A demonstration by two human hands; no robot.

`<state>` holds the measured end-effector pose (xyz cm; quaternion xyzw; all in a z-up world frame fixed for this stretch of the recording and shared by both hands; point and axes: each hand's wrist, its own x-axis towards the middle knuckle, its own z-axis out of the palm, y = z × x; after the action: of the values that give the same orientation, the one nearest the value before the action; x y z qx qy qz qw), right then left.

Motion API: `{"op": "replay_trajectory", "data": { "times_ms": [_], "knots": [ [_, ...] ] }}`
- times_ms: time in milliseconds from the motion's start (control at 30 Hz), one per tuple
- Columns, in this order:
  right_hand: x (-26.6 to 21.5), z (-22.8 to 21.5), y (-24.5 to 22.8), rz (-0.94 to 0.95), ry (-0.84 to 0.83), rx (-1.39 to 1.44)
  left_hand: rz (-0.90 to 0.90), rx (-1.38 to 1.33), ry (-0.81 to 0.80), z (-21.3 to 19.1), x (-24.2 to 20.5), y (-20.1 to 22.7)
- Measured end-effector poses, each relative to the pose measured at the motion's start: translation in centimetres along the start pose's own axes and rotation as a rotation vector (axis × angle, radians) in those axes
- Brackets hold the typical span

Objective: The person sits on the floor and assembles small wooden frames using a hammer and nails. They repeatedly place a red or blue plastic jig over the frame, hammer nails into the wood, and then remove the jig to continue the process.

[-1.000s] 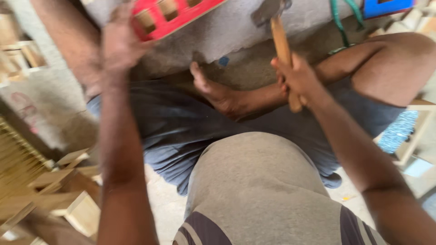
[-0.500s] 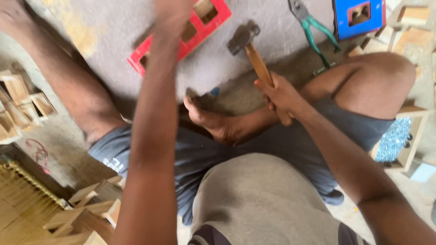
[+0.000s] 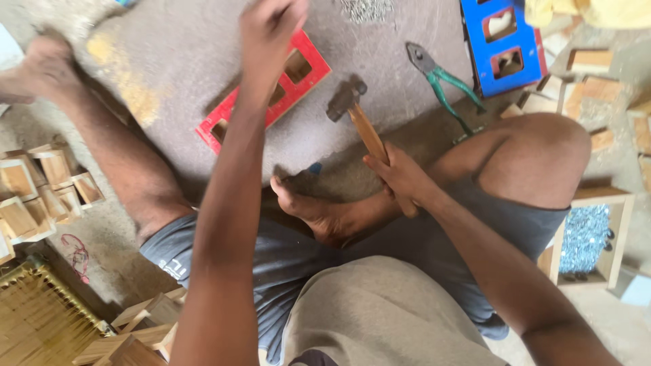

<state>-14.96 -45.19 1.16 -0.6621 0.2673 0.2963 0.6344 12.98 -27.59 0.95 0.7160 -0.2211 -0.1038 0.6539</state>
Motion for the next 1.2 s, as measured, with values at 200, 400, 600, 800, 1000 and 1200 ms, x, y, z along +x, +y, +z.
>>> {"op": "replay_trajectory", "data": {
  "times_ms": [200, 400, 600, 800, 1000, 1200],
  "knots": [
    [0.1, 0.5, 1.4, 0.036, 0.046, -0.007, -0.339, -0.312, 0.394, -10.0, -17.1, 3.1],
    [0.1, 1.6, 3.0, -0.181, 0.073, -0.222, -0.255, -0.181, 0.629, -14.9, -26.7, 1.5],
    [-1.0, 4.4, 1.9, -0.148, 0.165, -0.516, -0.069, 0.244, 0.34, -14.1, -24.7, -1.7],
    [-2.8, 8.2, 0.9, -0.155, 0.06, -0.409, 0.106, 0.558, 0.237, -13.8, -23.0, -2.5],
    [-3.1, 10.3, -0.9, -0.277, 0.012, -0.472, -0.065, 0.478, 0.186, -13.2, -23.6, -3.2],
    [-1.5, 12.9, -3.7, -0.694, 0.02, -0.601, -0.203, 0.36, 0.158, -13.2, -23.4, -2.4]
  ]
}}
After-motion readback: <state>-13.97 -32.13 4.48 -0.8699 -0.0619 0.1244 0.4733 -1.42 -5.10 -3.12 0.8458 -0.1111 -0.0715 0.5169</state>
